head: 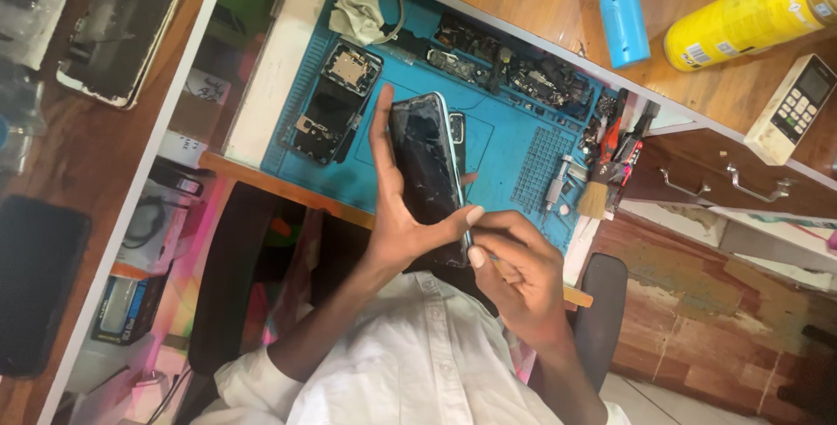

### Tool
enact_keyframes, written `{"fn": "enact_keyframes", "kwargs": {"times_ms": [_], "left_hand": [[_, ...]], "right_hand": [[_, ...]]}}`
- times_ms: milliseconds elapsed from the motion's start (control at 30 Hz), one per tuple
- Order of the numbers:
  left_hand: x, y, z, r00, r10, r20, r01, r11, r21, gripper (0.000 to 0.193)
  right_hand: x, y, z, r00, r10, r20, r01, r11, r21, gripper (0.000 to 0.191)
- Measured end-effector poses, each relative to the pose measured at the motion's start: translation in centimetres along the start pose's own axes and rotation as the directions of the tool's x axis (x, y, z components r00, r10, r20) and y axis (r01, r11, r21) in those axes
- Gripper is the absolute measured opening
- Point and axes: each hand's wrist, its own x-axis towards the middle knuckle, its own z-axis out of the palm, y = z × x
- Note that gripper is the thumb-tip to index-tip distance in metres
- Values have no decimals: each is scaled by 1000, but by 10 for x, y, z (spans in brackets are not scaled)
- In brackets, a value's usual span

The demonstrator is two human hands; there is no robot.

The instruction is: The person uses a small metal tool to pry and separate the screen assembly from the frame of a smartphone. They work along the edges of the device, carefully lifting the screen while holding the phone body steady on a blue work mat.

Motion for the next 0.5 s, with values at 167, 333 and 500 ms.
{"fn": "enact_keyframes", "kwargs": {"times_ms": [167, 333, 500], "left_hand": [[0, 1, -2, 1000, -10, 4, 11, 993, -121, 129], [-1, -3, -5, 1000, -16, 20, 20, 981, -192, 129], [-2, -8, -6, 1000, -25, 5, 26, 980, -197, 129]], "right_hand": [[5, -6, 8, 991, -119, -55, 105, 973, -207, 20], [10, -14, 9, 991, -114, -66, 84, 931, -356, 21], [10, -17, 13, 985, -143, -99, 95, 919, -382, 21]]}}
